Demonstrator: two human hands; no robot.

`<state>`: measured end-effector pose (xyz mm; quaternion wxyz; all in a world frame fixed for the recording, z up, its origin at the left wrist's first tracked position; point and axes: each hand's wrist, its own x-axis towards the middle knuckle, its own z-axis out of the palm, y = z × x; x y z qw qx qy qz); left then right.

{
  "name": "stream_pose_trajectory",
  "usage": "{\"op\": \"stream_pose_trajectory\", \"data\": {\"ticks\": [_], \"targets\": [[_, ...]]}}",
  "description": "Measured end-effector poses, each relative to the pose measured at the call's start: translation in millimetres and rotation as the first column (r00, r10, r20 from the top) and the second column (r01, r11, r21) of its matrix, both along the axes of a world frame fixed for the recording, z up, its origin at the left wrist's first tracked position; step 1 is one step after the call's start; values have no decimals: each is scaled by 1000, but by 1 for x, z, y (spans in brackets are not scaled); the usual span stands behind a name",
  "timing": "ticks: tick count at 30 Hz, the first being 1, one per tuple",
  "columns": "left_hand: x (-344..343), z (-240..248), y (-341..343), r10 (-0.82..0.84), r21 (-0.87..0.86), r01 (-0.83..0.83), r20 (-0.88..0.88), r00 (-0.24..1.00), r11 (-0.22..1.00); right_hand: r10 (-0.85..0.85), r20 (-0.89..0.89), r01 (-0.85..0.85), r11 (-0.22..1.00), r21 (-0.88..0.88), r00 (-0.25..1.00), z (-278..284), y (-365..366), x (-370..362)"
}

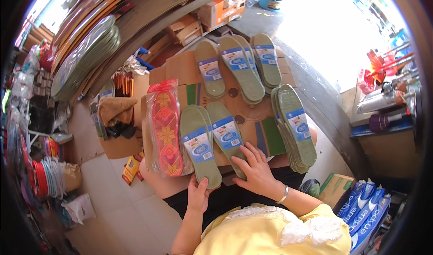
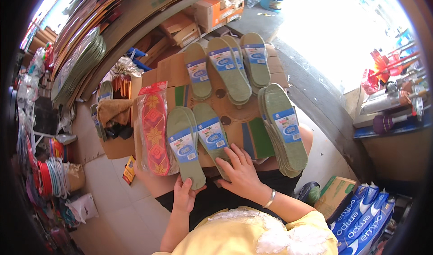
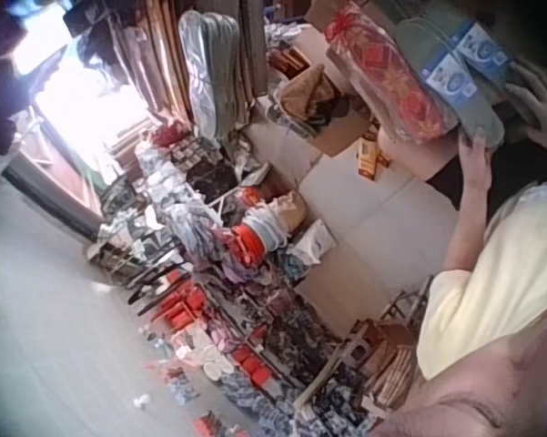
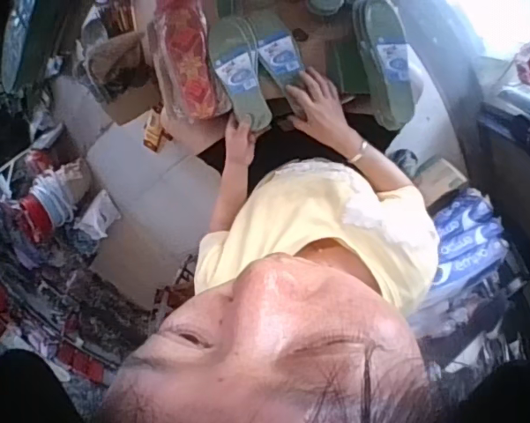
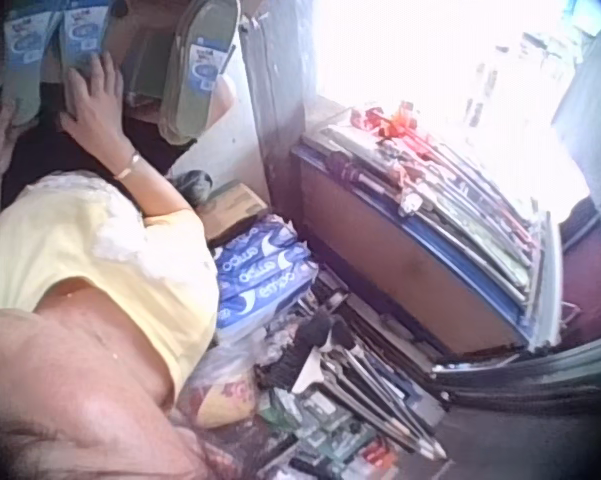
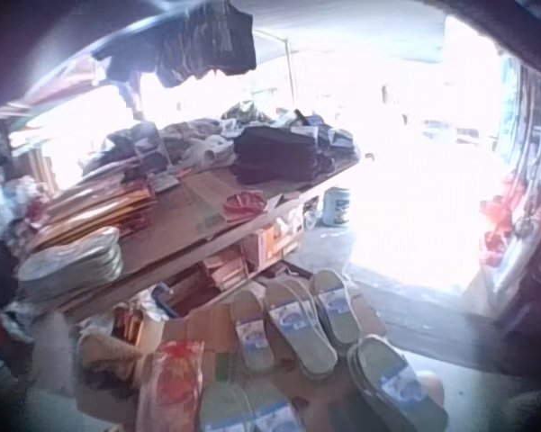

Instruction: The person organizes stacks of shoe insoles and small packages on a cardboard surface by hand, moving them between stacks and checking the items.

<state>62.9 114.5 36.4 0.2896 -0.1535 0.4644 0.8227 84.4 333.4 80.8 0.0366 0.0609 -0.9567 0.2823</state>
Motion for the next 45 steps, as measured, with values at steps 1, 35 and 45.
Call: {"op": "stream_pose_trajectory", "data": {"ticks": [1,35,45], "targets": [[0,-2,1,-4,-40,4,-7,1000,999,-23,-18,23,1000,12,1000,-2,3,1],[-76,96,61,127,-59,-322,-841,527,945,108,-338,-315,694,-647,935,19,-19,-69],[-62,57,89,207,75,-281,-856,475,957,3,-222,-188,546,-817,975,-11,-26,-59]]}}
